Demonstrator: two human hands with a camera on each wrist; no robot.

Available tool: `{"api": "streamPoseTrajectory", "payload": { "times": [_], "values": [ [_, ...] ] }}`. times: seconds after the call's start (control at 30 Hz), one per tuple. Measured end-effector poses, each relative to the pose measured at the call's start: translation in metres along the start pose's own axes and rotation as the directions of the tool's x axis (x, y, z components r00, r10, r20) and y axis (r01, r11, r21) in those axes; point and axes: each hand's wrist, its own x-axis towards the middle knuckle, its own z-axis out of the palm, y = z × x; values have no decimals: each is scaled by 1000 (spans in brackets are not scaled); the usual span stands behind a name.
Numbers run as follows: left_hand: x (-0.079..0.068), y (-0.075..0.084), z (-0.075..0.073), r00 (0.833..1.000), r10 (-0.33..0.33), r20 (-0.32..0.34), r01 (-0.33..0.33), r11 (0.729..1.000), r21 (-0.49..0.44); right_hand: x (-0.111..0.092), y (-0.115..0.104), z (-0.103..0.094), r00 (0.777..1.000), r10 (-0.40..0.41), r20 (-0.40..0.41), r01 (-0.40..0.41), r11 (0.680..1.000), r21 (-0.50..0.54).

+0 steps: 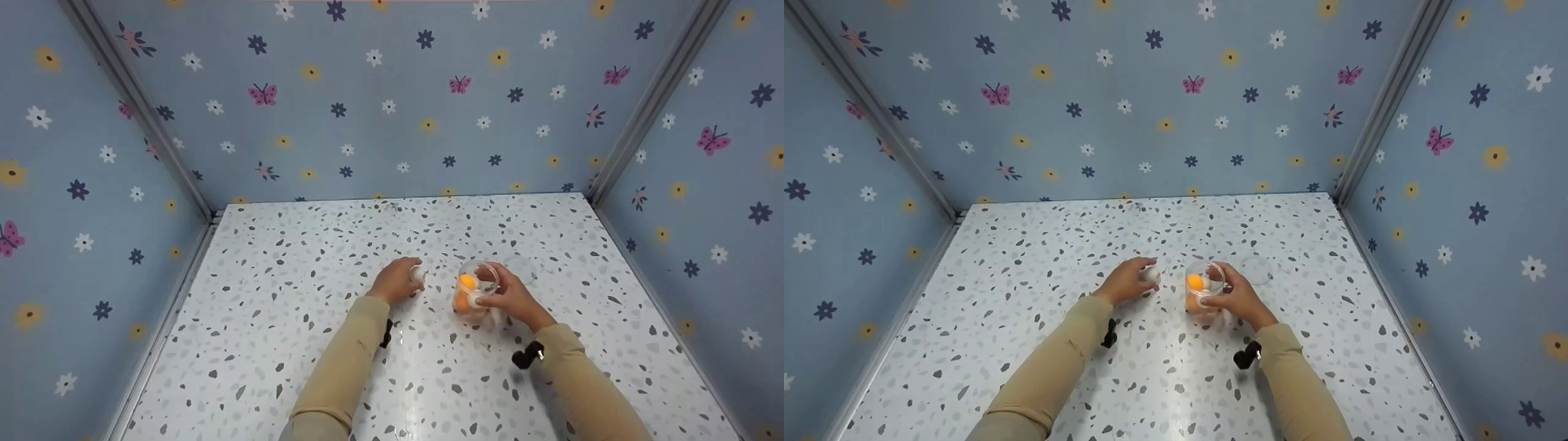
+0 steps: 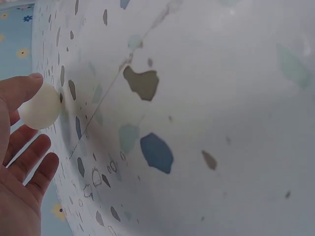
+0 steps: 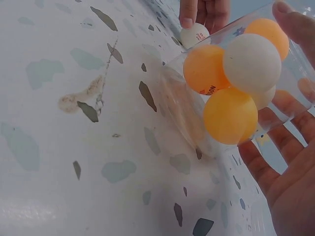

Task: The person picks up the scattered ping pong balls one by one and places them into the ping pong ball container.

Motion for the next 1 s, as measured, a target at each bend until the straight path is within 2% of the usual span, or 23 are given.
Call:
{"api": "streamPoseTrajectory", "payload": {
  "times": [0.13,0.43,0.67,1.0],
  "values": [
    [0,2,1,1000,13,-9,-13,1000,25,1,1,-1,1000,4,-3,-4,1000,-4],
    [2,2,2,999,-29,27,29,1000,-2,2,1,0,1000,24,-5,-24,1000,-10],
    [-1,4,-1,1000,-15,8,15,1000,-25,2,1,0,1000,20,-1,-20,1000,-16],
    [-6,18,-6,999,43,-3,-43,997,-70,1,1,-1,1000,7,5,-7,1000,-17]
  ]
}}
